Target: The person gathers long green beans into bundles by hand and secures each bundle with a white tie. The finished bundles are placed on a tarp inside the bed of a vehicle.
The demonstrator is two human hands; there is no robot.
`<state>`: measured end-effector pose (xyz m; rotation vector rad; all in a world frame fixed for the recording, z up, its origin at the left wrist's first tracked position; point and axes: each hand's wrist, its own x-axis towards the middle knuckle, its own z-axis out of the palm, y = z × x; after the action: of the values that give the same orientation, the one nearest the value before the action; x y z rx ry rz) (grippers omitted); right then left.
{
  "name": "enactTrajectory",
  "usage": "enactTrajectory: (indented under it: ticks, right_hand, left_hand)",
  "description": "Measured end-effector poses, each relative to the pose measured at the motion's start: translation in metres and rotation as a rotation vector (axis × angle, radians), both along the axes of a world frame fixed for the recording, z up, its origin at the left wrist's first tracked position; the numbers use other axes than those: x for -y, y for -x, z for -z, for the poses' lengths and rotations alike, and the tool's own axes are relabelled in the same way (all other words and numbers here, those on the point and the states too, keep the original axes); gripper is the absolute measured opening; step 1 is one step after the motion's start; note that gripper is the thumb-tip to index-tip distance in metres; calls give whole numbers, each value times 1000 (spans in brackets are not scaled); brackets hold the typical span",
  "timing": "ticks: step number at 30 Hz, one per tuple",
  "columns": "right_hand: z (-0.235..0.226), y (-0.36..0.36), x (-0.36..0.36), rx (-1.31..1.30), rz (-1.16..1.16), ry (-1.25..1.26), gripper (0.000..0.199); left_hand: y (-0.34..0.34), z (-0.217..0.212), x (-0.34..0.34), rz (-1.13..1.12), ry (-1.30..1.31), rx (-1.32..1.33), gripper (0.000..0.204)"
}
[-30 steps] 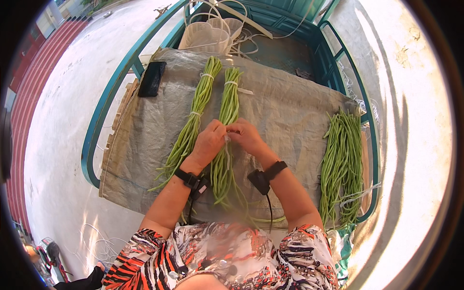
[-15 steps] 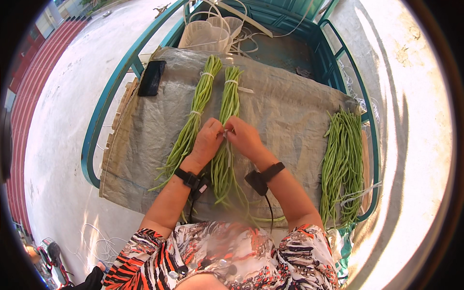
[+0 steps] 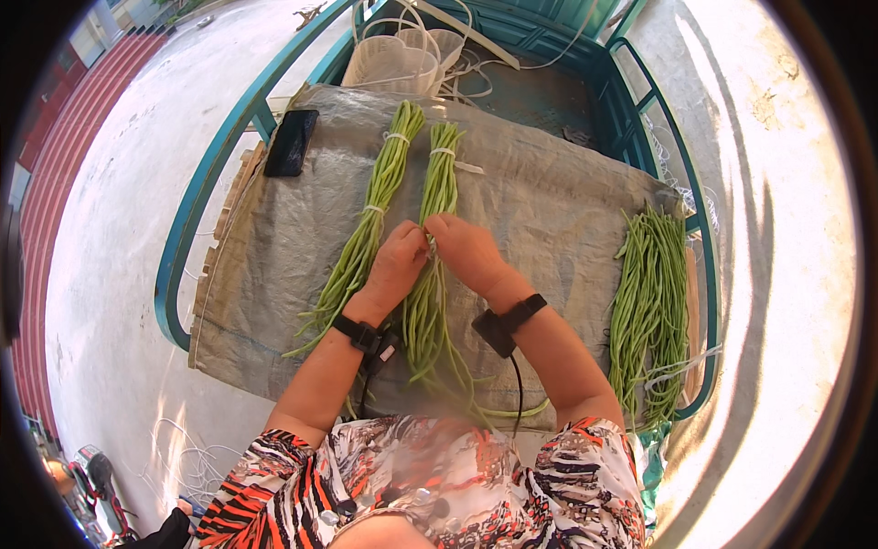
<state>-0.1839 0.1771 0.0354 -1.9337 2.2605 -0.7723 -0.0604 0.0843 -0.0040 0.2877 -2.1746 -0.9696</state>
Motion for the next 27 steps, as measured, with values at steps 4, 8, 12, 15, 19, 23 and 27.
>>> enactTrajectory:
  ticks: [4, 8, 12, 15, 19, 23, 27]
  right_hand:
    - [16, 8, -4, 4, 28, 42, 16]
    - [21, 11, -6, 39, 49, 0, 16]
    - [21, 13, -6, 58, 50, 18, 15]
    - [26, 20, -8, 58, 63, 13, 15]
    - [16, 15, -8, 87, 34, 40, 15]
    - [27, 15, -8, 68, 55, -1, 18]
    - [43, 34, -7, 322, 128, -110, 27]
  left_hand:
    - [-2, -3, 0, 33, 26, -24, 17]
    - [-5, -5, -2, -15, 119, 32, 18]
    - [-8, -4, -2, -49, 144, 65, 18]
    - [-6, -7, -4, -21, 122, 97, 18]
    - [-11, -10, -4, 5, 122, 127, 17]
    - [-12, -1, -11, -60, 24, 156, 14]
    - [-13, 9, -26, -160, -183, 123, 16]
